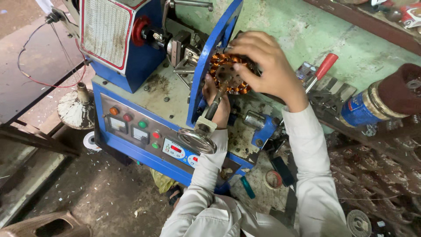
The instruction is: The person operates a blue motor stator winding machine, placing a stator core into the machine, winding copper wire around the slots, and adjusting the core with a screwdriver. The person repeatedly secures the stator, winds the wire, and removes the finished stator to place it on a nearby table.
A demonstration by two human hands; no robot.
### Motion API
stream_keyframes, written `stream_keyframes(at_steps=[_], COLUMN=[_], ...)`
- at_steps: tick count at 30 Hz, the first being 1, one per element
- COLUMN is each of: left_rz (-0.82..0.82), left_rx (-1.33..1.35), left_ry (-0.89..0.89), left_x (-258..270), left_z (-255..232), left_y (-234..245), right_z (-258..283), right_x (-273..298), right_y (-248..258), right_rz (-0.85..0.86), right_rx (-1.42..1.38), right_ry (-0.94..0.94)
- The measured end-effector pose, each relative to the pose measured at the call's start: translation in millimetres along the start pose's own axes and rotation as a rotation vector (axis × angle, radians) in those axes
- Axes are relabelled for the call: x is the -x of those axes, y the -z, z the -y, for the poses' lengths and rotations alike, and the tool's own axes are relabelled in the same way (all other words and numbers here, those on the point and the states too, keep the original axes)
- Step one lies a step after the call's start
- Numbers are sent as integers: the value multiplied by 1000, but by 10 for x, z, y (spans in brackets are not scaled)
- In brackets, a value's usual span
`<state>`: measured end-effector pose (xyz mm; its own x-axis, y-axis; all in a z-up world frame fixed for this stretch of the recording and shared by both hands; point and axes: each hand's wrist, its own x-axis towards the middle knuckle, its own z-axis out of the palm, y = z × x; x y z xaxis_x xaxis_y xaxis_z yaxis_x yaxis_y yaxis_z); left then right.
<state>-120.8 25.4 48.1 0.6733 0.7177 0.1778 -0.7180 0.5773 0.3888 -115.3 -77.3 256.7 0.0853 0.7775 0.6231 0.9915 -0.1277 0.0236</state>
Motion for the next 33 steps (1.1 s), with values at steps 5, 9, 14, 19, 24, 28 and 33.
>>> stream_keyframes(at_steps=[5, 9, 14, 19, 24, 28, 33], left_rz=[49, 74, 66, -38, -62, -42, -146], left_rx=[150, 136, 125, 0, -43, -14, -37], left_ry=[3, -44, 2, 67, 99, 92, 93], left_x=[48, 20, 43, 39, 55, 26, -26], left_z=[-191, -206, -204, -247, -219, -104, 10], left_y=[-178, -210, -155, -153, -114, -8, 39], right_z=[63, -19, -133, -149, -109, -93, -111], right_x=[-391, -437, -408, -383, -389, -416, -448], right_y=[-122, -247, -314, -344, -324, -322, -381], right_rz=[137, 112, 139, 51, 2, 37, 22], right_rx=[-17, -27, -89, -154, -164, -203, -156], right_ry=[93, 162, 103, 101, 59, -10, -42])
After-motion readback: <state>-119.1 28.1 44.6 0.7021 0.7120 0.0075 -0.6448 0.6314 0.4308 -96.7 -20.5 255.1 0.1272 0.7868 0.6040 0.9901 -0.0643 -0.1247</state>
